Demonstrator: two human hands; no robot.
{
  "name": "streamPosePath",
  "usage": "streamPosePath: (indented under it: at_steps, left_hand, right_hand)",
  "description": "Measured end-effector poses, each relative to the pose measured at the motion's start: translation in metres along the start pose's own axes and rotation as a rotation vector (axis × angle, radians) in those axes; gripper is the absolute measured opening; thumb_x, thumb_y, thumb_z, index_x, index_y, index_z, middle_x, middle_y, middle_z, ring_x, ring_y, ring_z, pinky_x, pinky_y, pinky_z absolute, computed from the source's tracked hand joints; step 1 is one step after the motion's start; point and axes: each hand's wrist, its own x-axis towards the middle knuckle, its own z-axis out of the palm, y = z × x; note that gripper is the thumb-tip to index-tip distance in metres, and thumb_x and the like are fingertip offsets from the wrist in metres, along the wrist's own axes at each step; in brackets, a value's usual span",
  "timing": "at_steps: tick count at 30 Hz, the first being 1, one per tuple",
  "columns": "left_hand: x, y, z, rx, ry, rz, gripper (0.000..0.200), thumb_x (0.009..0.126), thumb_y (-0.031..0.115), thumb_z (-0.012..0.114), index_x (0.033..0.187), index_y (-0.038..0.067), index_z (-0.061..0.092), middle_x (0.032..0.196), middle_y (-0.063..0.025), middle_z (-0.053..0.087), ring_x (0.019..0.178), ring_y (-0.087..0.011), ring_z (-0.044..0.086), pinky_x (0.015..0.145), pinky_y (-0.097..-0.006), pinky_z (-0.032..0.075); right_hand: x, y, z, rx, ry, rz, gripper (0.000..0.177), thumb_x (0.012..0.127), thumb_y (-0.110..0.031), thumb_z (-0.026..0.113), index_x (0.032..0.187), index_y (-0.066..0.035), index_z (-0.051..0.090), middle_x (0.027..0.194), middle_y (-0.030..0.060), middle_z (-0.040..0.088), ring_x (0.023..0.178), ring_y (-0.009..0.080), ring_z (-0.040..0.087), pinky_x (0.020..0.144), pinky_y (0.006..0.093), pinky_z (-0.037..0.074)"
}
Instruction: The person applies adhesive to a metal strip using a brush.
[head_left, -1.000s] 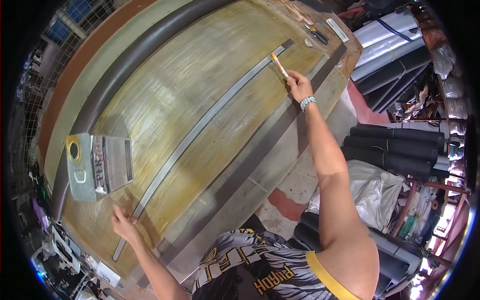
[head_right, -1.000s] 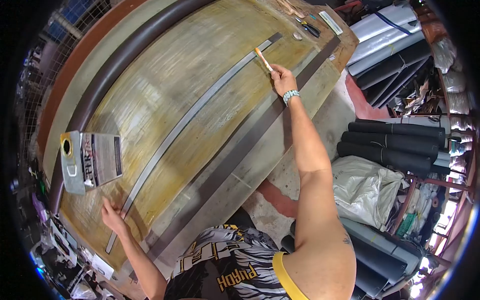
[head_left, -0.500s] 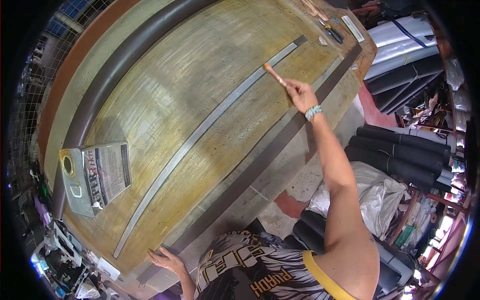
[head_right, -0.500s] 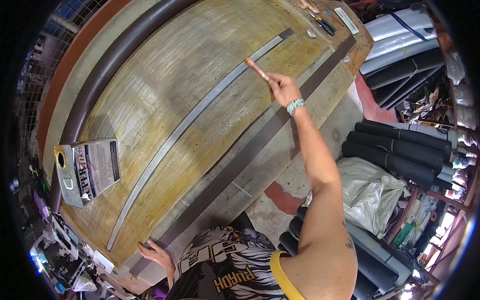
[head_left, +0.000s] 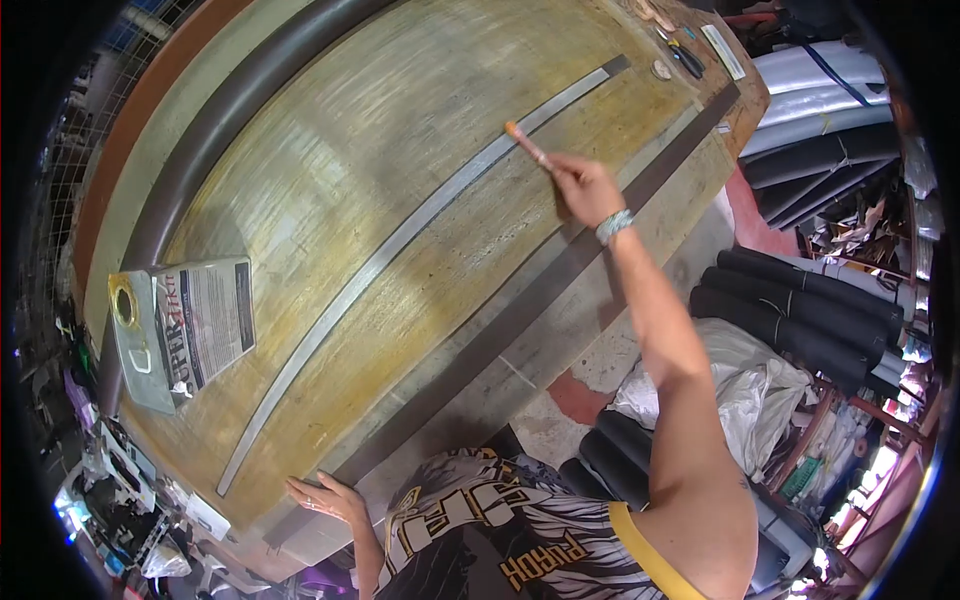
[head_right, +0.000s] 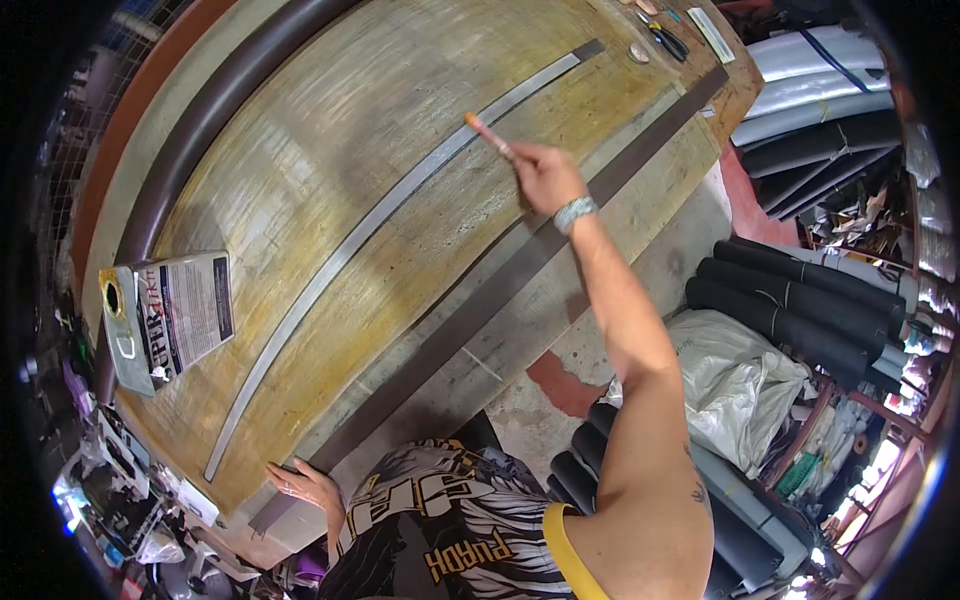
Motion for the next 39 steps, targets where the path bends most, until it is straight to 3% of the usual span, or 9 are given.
streamPosePath:
  at_steps: [6, 10, 14, 17, 21, 26, 31, 34, 39]
  left_hand:
    - [0.0, 0.005, 0.002, -0.022, 0.027, -0.013, 0.073, 0.108, 0.045, 0.041, 0.157, -0.007, 0.027, 0.162, -0.0299, 0.026, 0.149, -0.0445, 0.025, 0.122, -0.0534, 0.02]
    - [0.0, 0.004, 0.003, -0.025, 0.076, 0.004, 0.073, 0.108, 0.046, 0.044, 0.156, -0.006, 0.031, 0.16, -0.0286, 0.03, 0.148, -0.0435, 0.029, 0.121, -0.0517, 0.023]
    - [0.0, 0.006, 0.003, -0.039, 0.061, -0.007, 0.071, 0.106, 0.04, 0.047, 0.156, -0.007, 0.029, 0.161, -0.0302, 0.028, 0.148, -0.0449, 0.027, 0.121, -0.0532, 0.021]
    - [0.0, 0.002, 0.005, -0.036, 0.07, 0.013, 0.071, 0.106, 0.039, 0.047, 0.156, -0.007, 0.03, 0.16, -0.0305, 0.029, 0.148, -0.0451, 0.028, 0.121, -0.0533, 0.021]
    - [0.001, 0.006, 0.002, -0.038, 0.073, 0.012, 0.071, 0.105, 0.038, 0.048, 0.155, -0.008, 0.03, 0.16, -0.0304, 0.03, 0.148, -0.0449, 0.028, 0.121, -0.0531, 0.022]
    - [0.0, 0.007, 0.001, -0.035, 0.077, 0.011, 0.07, 0.106, 0.038, 0.048, 0.155, -0.009, 0.031, 0.16, -0.0303, 0.029, 0.148, -0.0446, 0.028, 0.121, -0.0534, 0.021]
    - [0.0, 0.003, 0.004, -0.039, 0.076, 0.019, 0.07, 0.106, 0.039, 0.047, 0.156, -0.008, 0.03, 0.16, -0.0304, 0.029, 0.148, -0.045, 0.027, 0.121, -0.054, 0.021]
    - [0.0, 0.004, 0.003, -0.023, 0.095, 0.032, 0.07, 0.106, 0.038, 0.049, 0.155, -0.008, 0.032, 0.159, -0.0298, 0.032, 0.146, -0.0451, 0.03, 0.12, -0.0524, 0.024]
    - [0.0, 0.008, 0.0, -0.022, 0.094, 0.019, 0.07, 0.105, 0.038, 0.051, 0.155, -0.006, 0.032, 0.159, -0.0295, 0.031, 0.147, -0.0445, 0.03, 0.12, -0.0536, 0.024]
  right_hand:
    - [-0.019, -0.006, 0.029, 0.231, 0.001, -0.039, 0.026, 0.096, -0.009, 0.063, 0.12, -0.006, 0.073, 0.099, 0.0174, 0.076, 0.085, 0.0257, 0.073, 0.079, 0.0326, 0.056]
    - [0.01, -0.005, -0.011, -0.097, 0.215, 0.064, 0.025, 0.094, -0.01, 0.064, 0.116, -0.006, 0.074, 0.093, 0.0195, 0.075, 0.081, 0.0291, 0.074, 0.075, 0.0347, 0.057]
    - [-0.022, -0.034, 0.016, -0.14, 0.059, -0.142, 0.024, 0.093, -0.01, 0.064, 0.114, -0.007, 0.075, 0.1, 0.0227, 0.074, 0.093, 0.0349, 0.074, 0.079, 0.0378, 0.058]
    - [-0.037, -0.033, 0.031, 0.014, -0.127, -0.136, 0.026, 0.097, -0.01, 0.063, 0.121, -0.004, 0.072, 0.091, 0.0098, 0.075, 0.082, 0.015, 0.069, 0.076, 0.0305, 0.054]
    - [-0.014, -0.018, 0.015, 0.018, 0.132, 0.069, 0.024, 0.095, -0.012, 0.065, 0.116, -0.007, 0.076, 0.09, 0.0168, 0.076, 0.076, 0.0215, 0.073, 0.07, 0.0332, 0.055]
    - [-0.039, -0.036, 0.041, -0.13, 0.094, -0.171, 0.02, 0.093, -0.011, 0.064, 0.109, -0.005, 0.076, 0.099, 0.0208, 0.074, 0.089, 0.0336, 0.075, 0.079, 0.0374, 0.058]
    - [-0.06, -0.073, 0.053, -0.005, -0.113, -0.053, 0.022, 0.092, -0.011, 0.064, 0.11, -0.007, 0.076, 0.1, 0.0216, 0.074, 0.092, 0.0359, 0.074, 0.08, 0.0407, 0.058]
    - [-0.038, -0.055, 0.039, -0.12, 0.153, -0.064, 0.023, 0.091, -0.012, 0.065, 0.111, -0.01, 0.077, 0.097, 0.022, 0.073, 0.089, 0.0369, 0.073, 0.078, 0.0416, 0.058]
    - [-0.048, -0.077, 0.049, -0.284, 0.023, -0.112, 0.022, 0.09, -0.013, 0.065, 0.109, -0.011, 0.077, 0.095, 0.0196, 0.073, 0.087, 0.0375, 0.072, 0.076, 0.0426, 0.058]
